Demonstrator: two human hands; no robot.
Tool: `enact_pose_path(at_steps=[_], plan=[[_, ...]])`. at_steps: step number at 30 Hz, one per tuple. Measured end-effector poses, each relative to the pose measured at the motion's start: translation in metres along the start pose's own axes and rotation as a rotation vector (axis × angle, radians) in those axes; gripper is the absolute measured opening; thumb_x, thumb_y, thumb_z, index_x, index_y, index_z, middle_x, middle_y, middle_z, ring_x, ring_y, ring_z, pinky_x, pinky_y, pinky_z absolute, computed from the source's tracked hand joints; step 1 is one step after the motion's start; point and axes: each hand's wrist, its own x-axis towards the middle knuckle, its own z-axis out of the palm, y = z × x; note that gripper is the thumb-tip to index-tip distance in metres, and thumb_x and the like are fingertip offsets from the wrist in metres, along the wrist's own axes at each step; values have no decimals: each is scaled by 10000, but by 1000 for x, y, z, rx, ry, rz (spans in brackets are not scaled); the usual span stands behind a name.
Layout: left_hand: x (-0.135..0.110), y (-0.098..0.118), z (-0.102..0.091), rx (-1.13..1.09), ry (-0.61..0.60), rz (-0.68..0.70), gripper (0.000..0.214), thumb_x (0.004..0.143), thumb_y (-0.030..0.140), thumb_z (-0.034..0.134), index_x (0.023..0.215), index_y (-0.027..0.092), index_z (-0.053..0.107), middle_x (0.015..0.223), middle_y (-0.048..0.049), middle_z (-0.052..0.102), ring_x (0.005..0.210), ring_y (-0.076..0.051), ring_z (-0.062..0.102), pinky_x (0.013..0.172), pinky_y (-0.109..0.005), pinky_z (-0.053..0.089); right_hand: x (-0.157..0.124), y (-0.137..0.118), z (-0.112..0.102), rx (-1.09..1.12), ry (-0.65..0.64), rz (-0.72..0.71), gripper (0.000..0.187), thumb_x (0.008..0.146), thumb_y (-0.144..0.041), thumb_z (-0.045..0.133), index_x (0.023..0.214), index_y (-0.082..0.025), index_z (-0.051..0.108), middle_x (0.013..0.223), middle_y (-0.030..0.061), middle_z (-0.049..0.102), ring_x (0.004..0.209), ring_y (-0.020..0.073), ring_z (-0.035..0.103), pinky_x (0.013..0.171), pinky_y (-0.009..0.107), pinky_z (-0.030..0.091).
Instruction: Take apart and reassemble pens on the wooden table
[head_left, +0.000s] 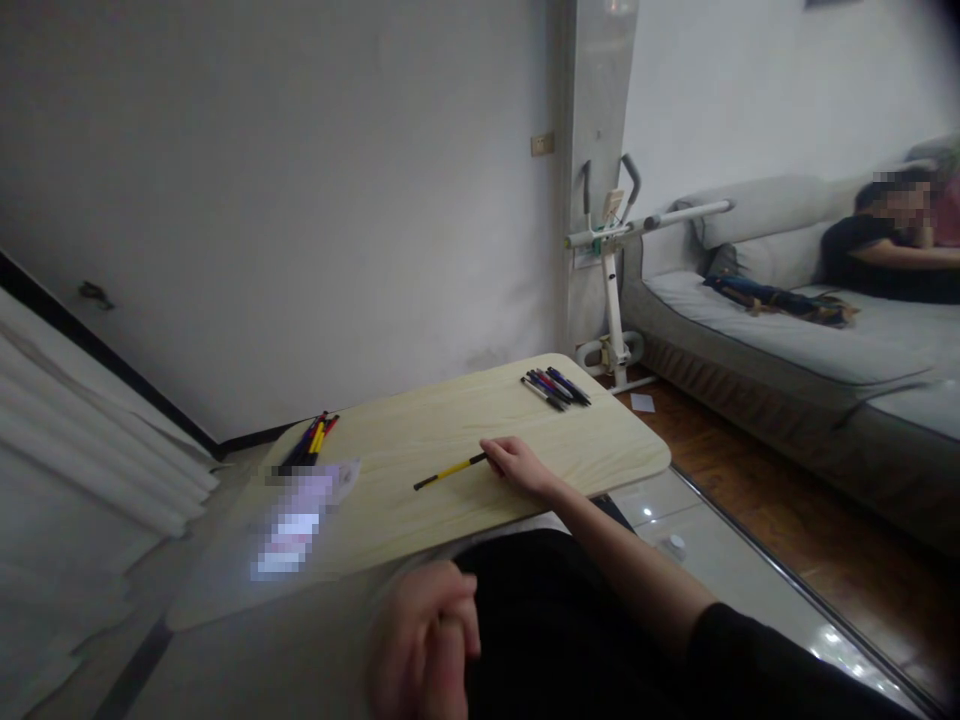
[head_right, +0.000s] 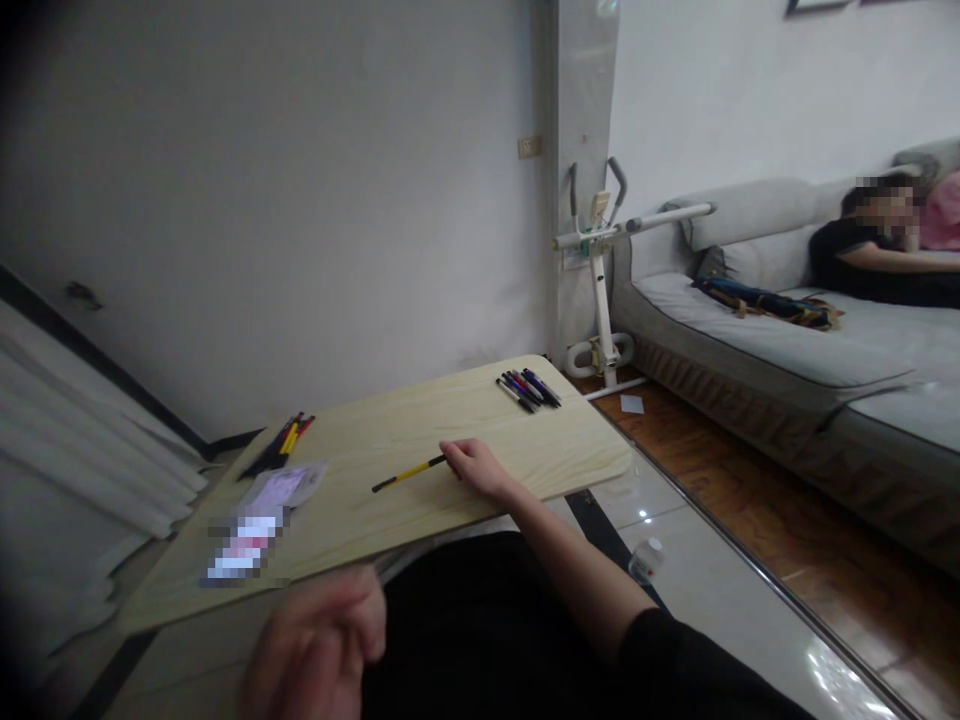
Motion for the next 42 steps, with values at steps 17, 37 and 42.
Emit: enact_pose_path(at_steps=[17, 37, 42], plan=[[135, -32, 21, -22, 8, 49, 430, 759, 559, 380, 619, 163, 469, 423, 45, 430, 350, -80, 404, 373, -188, 311, -3, -6, -1, 66, 0, 0, 491, 826, -536, 298, 509, -171, 383, 463, -39, 347, 435, 78, 313, 454, 220, 257], [141, -49, 17, -50, -49, 173, 460, 815, 475, 325, 460, 185, 363, 366, 45, 343, 362, -80, 360, 436, -208, 305, -5, -8, 0, -69, -130, -38, 460, 824, -514, 313, 525, -170, 373, 488, -44, 329, 462, 76, 299, 460, 213, 257], [142, -48, 18, -75, -45, 159, 462, 813, 464, 335, 442, 191, 306, 350, 54, 295, 339, -76, 340, 415, -211, 285, -6, -9, 0, -111, -116, -71, 439, 835, -487, 311, 540, -167, 371, 504, -45, 327, 476, 75, 301, 467, 208, 255]])
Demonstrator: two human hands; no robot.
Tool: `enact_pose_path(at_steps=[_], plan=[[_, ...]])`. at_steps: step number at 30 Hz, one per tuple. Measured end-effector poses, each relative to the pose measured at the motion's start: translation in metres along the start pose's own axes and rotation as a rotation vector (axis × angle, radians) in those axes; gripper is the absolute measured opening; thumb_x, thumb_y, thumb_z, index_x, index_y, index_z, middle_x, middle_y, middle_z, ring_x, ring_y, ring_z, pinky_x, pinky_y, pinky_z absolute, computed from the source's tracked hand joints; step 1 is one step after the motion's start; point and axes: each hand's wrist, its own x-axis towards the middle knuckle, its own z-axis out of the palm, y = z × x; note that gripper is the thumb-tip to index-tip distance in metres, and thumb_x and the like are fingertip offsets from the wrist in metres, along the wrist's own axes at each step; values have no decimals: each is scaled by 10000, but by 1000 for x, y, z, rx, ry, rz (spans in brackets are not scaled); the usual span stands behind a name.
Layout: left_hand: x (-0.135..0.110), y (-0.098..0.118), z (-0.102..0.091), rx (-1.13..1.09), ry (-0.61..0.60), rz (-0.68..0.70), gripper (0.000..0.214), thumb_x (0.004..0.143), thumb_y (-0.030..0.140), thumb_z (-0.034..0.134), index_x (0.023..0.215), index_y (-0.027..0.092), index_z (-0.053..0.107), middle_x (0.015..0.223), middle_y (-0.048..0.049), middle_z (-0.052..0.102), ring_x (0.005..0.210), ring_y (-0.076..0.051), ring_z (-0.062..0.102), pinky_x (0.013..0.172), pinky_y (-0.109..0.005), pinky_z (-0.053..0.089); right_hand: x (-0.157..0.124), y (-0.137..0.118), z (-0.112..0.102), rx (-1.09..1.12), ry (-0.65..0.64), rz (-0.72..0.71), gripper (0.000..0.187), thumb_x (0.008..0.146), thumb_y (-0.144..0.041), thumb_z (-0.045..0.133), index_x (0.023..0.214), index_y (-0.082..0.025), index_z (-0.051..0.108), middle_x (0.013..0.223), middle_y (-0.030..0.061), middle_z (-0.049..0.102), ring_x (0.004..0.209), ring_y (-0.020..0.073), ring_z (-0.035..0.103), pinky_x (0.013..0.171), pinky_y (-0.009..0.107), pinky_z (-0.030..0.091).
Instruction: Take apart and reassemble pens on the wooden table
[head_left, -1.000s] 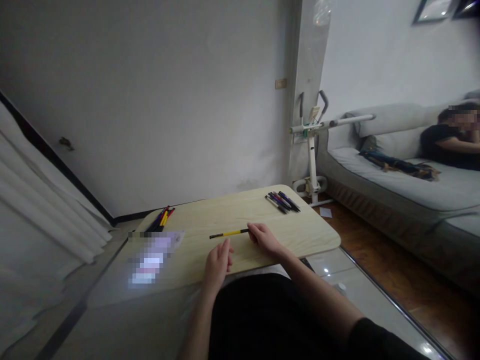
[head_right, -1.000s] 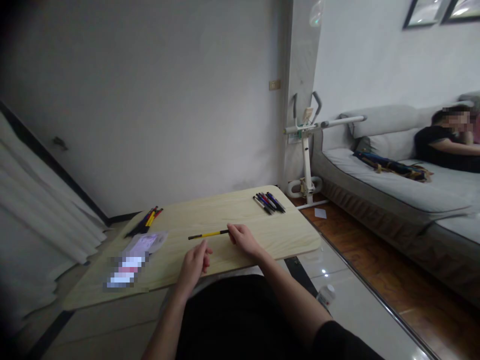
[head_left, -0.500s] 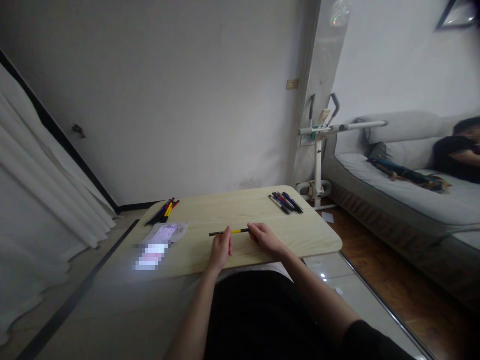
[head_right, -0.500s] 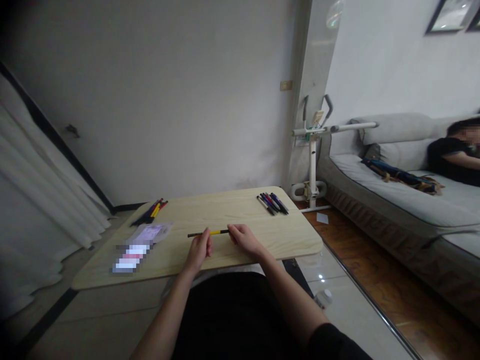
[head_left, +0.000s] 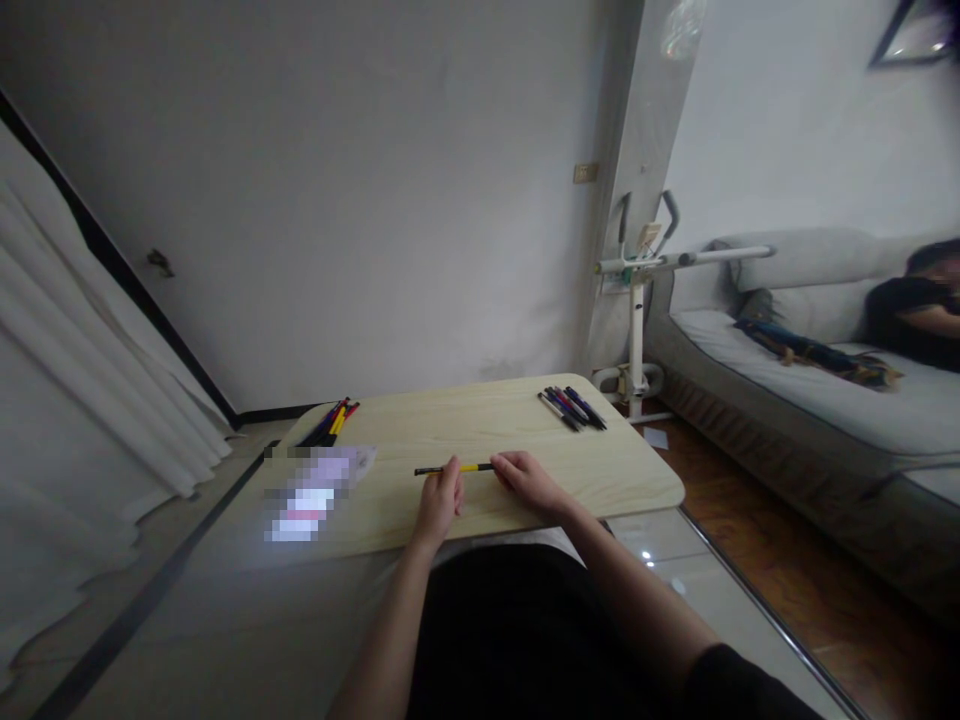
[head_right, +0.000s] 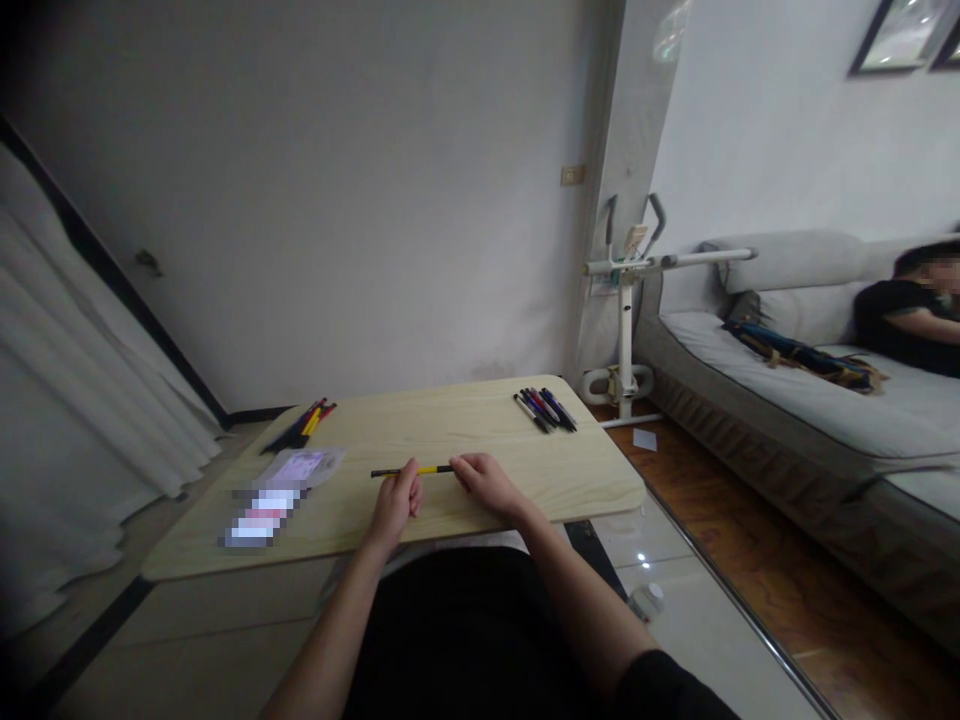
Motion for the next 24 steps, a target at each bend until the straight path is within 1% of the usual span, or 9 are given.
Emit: enact_pose_path(at_steps=[8, 13, 18, 21, 24], plan=[[0, 5, 0, 63, 12, 4, 497, 805, 462, 337, 389, 195, 282, 323, 48, 268, 316, -76, 327, 410, -221, 286, 0, -1, 0, -62, -11, -22, 419, 843, -456, 317, 553, -163, 389, 526, -42, 361, 509, 79, 342, 508, 205, 285], [1, 7, 0, 43, 15, -9, 510, 795, 480, 342, 374, 199, 285, 311, 44, 265, 310, -77, 313, 401, -225, 270, 0, 1, 2, -98, 20, -48, 411, 842, -454, 332, 565, -161, 412, 534, -41, 374, 522, 82, 344, 510, 205, 278], [1, 8, 0, 14, 53, -28, 522, 792, 495, 345, 369, 201, 266, 303, 50, 238, 295, -72, 279, 382, -227, 244, 0, 3, 4, -135, 29, -80, 388, 834, -445, 366, 597, -155, 468, 558, -28, 441, 549, 92, 391, 534, 209, 296], [-1, 9, 0, 32, 102, -34, 530, 791, 512, 340, 365, 203, 272, 298, 46, 254, 295, -77, 300, 384, -231, 255, 0, 2, 5, -138, -1, -75, 401, 836, -451, 364, 601, -151, 487, 556, -25, 452, 548, 94, 404, 533, 208, 298], [-3, 9, 0, 56, 107, -16, 535, 792, 524, 334, 367, 201, 289, 303, 41, 282, 307, -82, 332, 401, -232, 280, 1, 2, 6, -76, -64, -33, 430, 849, -462, 331, 638, -142, 527, 564, -17, 468, 552, 97, 424, 531, 205, 310]])
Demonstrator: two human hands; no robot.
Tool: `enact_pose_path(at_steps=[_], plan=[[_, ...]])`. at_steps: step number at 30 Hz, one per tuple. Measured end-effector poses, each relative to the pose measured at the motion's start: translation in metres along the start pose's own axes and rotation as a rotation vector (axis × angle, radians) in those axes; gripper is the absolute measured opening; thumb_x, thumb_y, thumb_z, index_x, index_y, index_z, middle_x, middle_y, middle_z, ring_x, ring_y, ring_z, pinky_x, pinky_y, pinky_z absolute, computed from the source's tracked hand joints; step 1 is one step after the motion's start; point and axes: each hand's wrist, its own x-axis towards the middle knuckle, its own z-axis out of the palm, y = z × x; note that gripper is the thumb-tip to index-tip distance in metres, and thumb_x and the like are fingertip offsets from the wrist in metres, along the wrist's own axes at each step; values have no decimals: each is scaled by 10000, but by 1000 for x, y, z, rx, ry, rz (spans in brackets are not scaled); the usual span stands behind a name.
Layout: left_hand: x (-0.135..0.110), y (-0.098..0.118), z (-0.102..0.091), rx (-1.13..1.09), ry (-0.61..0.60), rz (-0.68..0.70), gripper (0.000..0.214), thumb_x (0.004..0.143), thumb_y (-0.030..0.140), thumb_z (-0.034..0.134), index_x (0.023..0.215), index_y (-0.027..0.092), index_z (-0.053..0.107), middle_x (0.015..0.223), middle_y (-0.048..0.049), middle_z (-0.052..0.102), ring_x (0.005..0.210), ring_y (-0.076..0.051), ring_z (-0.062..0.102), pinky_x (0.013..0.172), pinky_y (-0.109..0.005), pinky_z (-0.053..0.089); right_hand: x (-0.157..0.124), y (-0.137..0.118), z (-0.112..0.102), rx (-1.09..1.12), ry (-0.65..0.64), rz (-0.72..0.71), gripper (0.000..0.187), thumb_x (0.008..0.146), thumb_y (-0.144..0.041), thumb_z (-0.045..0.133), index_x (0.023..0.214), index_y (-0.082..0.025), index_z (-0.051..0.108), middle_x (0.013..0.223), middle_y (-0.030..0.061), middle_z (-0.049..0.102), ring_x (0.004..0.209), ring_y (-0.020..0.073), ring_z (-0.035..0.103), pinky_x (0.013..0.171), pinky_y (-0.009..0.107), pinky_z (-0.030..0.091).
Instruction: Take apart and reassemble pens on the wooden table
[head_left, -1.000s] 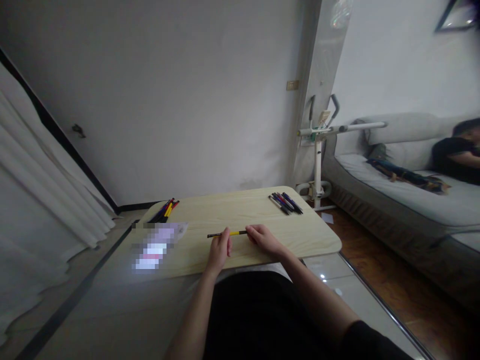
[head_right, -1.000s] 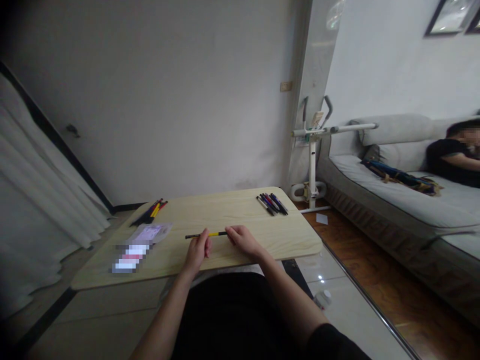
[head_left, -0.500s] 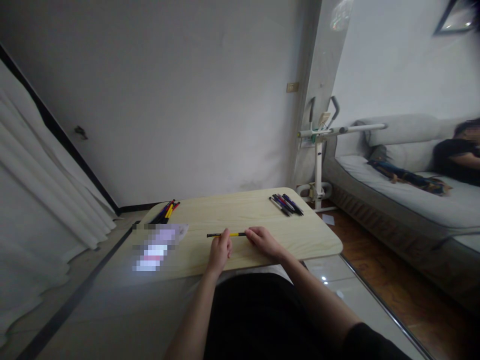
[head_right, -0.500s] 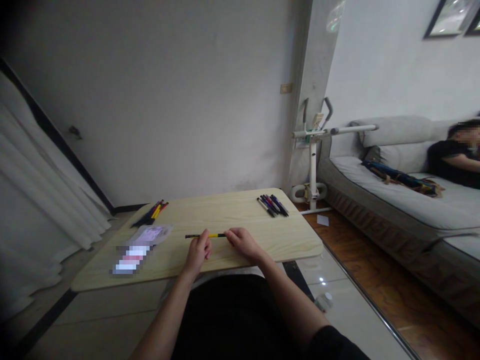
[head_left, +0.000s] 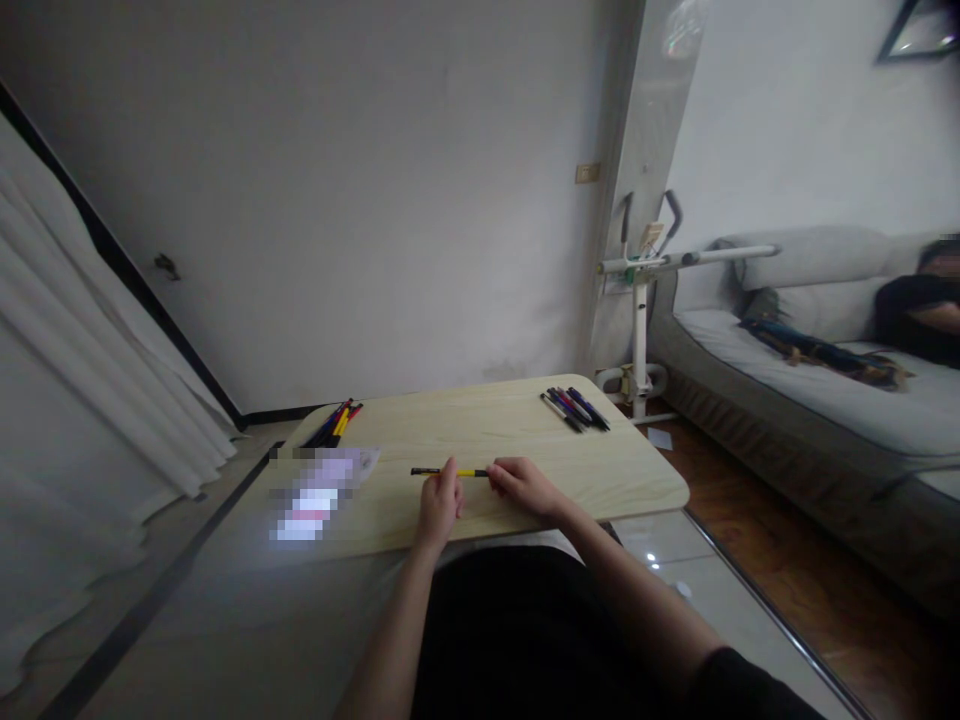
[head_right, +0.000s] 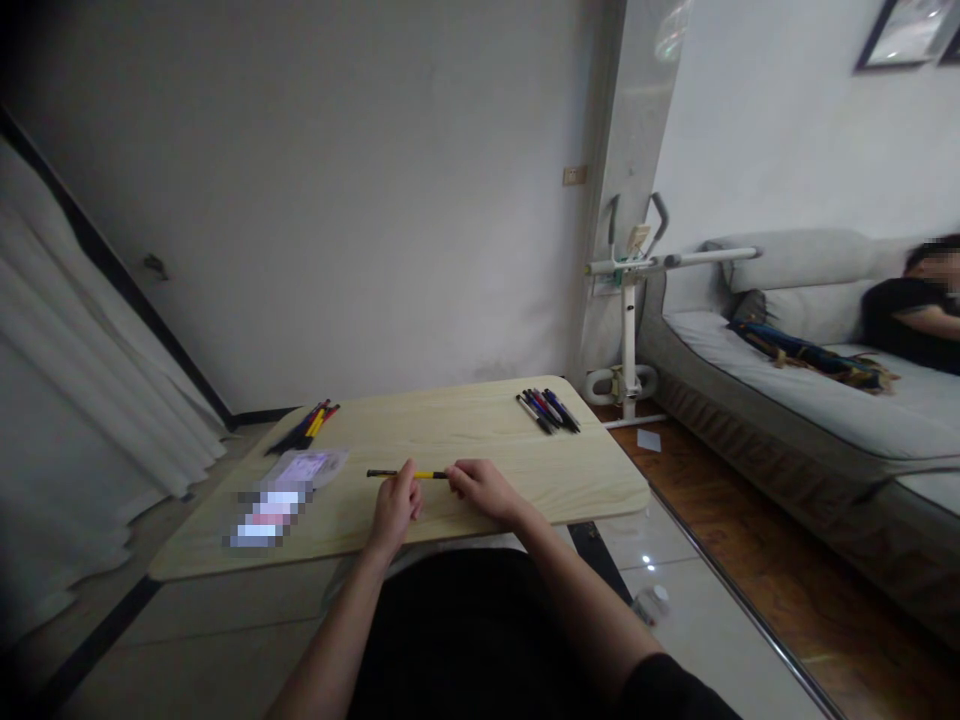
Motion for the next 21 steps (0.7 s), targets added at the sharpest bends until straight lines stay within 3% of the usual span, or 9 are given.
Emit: enact_pose_path(at_steps=[5, 11, 17, 21], plan=[[-1, -3, -1, -53, -17, -4, 538, 789, 539, 332, 377, 201, 262, 312, 46, 263, 308, -79, 324, 390, -227, 270, 1, 2, 0, 53, -50, 23, 457, 844, -486, 331, 684, -129, 567, 580, -7, 489, 556, 98, 435, 537, 206, 325], [-2, -6, -4, -60, -82, -13, 519, 794, 543, 314, 419, 184, 339, 354, 36, 341, 354, -81, 376, 414, -210, 311, -2, -3, -4, 91, -38, 21, 438, 836, -492, 339, 625, -143, 500, 567, -18, 454, 536, 90, 399, 516, 203, 314], [6, -3, -3, -166, -18, -129, 474, 742, 597, 356, 508, 185, 366, 365, 54, 349, 334, -76, 360, 364, -193, 278, -1, -5, -6, 112, -56, 26, 464, 824, -523, 327, 554, -158, 423, 517, -34, 380, 498, 82, 340, 486, 204, 290], [5, -3, -1, -153, -5, -102, 469, 740, 589, 371, 502, 186, 343, 360, 59, 335, 329, -70, 348, 360, -187, 271, -1, -5, -5, 124, -34, 39, 464, 829, -519, 318, 561, -156, 427, 519, -36, 379, 495, 80, 339, 483, 202, 286]])
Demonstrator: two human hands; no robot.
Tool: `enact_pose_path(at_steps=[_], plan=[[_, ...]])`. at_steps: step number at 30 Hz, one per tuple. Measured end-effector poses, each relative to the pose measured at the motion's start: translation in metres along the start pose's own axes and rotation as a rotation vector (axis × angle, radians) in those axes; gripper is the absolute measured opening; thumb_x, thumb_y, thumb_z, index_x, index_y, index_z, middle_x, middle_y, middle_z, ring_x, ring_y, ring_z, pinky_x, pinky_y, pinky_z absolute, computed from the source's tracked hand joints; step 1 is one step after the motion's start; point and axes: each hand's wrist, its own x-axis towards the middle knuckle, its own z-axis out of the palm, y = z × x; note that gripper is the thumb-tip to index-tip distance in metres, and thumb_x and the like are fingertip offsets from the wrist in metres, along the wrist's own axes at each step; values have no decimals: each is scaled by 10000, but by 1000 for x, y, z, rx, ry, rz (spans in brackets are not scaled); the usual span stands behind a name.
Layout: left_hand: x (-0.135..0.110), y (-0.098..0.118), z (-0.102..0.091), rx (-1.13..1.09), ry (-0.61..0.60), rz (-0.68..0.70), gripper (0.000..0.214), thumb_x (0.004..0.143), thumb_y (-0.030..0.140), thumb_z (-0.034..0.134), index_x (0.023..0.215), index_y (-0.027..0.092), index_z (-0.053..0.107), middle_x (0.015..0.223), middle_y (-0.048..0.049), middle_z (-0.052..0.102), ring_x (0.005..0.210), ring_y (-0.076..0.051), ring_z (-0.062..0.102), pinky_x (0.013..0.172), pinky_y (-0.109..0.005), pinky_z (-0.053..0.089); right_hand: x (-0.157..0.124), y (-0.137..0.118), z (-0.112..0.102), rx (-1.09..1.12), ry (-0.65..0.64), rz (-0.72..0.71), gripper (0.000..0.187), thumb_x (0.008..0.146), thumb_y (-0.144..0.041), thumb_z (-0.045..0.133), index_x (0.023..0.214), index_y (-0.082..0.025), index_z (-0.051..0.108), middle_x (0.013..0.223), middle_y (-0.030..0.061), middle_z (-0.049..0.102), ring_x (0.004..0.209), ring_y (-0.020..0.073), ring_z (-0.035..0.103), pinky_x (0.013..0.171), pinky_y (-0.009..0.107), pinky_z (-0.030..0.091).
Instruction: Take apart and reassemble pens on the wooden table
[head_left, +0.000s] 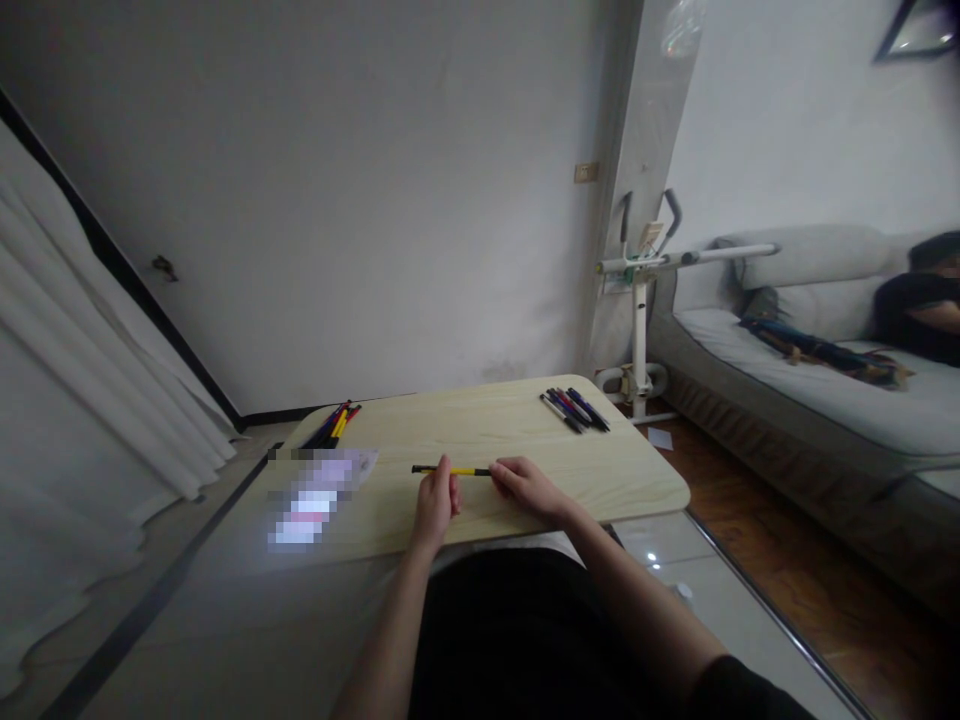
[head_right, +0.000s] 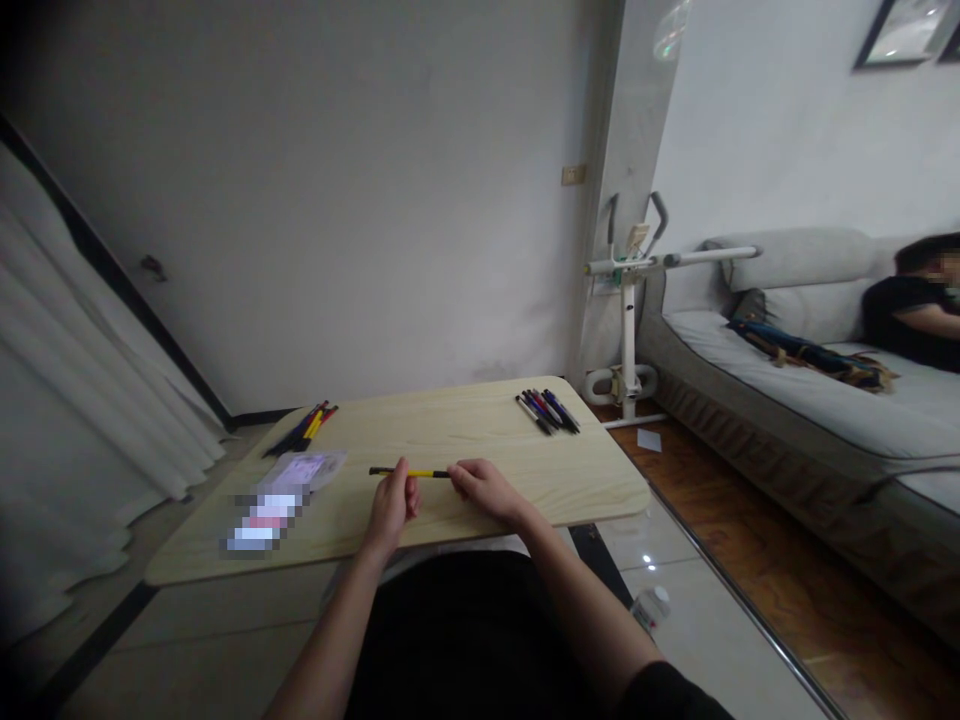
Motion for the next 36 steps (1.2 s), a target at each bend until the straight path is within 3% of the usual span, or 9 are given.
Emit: enact_pose_path(at_steps=[12, 19, 26, 36], plan=[[-4, -4, -4, 33, 24, 30, 465, 756, 569, 363, 513, 175, 400, 378, 45, 375, 349, -76, 375, 377, -188, 301, 4, 7, 7, -28, 94, 30, 494, 850, -505, 278, 783, -124, 586, 557, -19, 456, 521, 97, 413, 516, 210, 314], [-4, -4, -4, 27, 20, 6, 455, 729, 580, 407, 525, 174, 421, 387, 47, 394, 353, -77, 386, 378, -192, 293, 1, 4, 6, -52, 54, -9, 468, 855, -494, 276, 605, -154, 478, 539, -25, 431, 522, 95, 398, 529, 214, 308], [-6, 0, -3, 169, -172, 72, 470, 776, 530, 373, 463, 179, 382, 389, 38, 387, 374, -81, 391, 429, -206, 317, 0, 2, 3, -69, 14, -34, 448, 860, -474, 278, 564, -163, 408, 530, -35, 387, 513, 88, 363, 520, 210, 293], [-7, -1, -5, 176, -152, 72, 466, 792, 513, 357, 476, 173, 405, 400, 36, 404, 390, -81, 399, 430, -199, 312, 0, 4, 4, -67, 11, -13, 453, 851, -493, 284, 574, -161, 420, 536, -34, 392, 522, 89, 363, 527, 211, 302]])
